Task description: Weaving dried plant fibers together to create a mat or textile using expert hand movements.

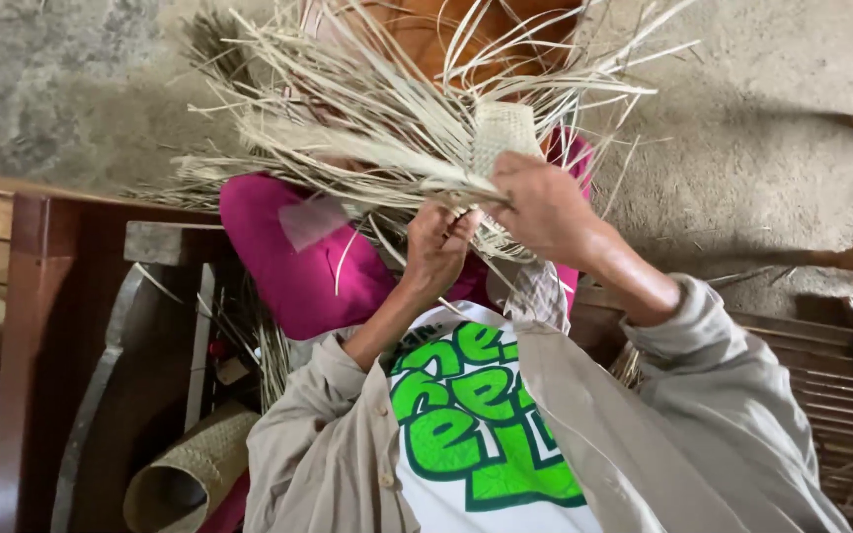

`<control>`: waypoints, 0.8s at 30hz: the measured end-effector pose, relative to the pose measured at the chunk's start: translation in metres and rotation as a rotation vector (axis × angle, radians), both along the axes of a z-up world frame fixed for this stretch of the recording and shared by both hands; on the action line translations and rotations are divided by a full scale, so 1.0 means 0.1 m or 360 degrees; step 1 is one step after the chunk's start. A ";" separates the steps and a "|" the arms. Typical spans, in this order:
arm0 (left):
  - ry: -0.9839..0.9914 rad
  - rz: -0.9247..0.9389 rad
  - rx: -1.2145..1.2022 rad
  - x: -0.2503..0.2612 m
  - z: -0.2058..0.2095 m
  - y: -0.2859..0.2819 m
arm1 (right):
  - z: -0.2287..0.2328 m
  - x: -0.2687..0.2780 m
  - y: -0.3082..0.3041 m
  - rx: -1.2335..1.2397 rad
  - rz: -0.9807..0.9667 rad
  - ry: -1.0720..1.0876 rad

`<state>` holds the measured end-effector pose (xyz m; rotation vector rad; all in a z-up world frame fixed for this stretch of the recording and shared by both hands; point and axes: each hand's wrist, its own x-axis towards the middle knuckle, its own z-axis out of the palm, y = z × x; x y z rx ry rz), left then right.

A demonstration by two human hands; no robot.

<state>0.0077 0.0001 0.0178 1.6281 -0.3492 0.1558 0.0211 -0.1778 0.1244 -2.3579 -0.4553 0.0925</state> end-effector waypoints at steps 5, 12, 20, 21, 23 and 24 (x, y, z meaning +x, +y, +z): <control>-0.0195 0.0097 0.0041 0.00 -0.10 0.02 | -0.48 0.17 0.02 -0.0280 0.0082 0.0045; -0.0103 -0.0014 0.0001 0.12 0.08 0.13 | -0.30 0.28 0.18 0.0218 -0.0005 0.0136; 0.0254 -0.0024 -0.0212 0.32 0.31 0.44 | 0.10 -0.03 0.46 0.0411 0.0279 -0.0144; 0.0259 -0.0026 -0.0211 0.29 0.46 0.46 | 0.22 -0.05 0.52 0.0413 0.0277 -0.0139; 0.0034 0.0057 -0.0090 0.23 0.76 0.55 | 0.46 -0.09 0.68 0.0418 0.0133 -0.0321; 0.0024 0.0065 -0.0088 0.21 0.48 0.52 | 0.29 -0.11 0.73 0.0421 0.0143 -0.0329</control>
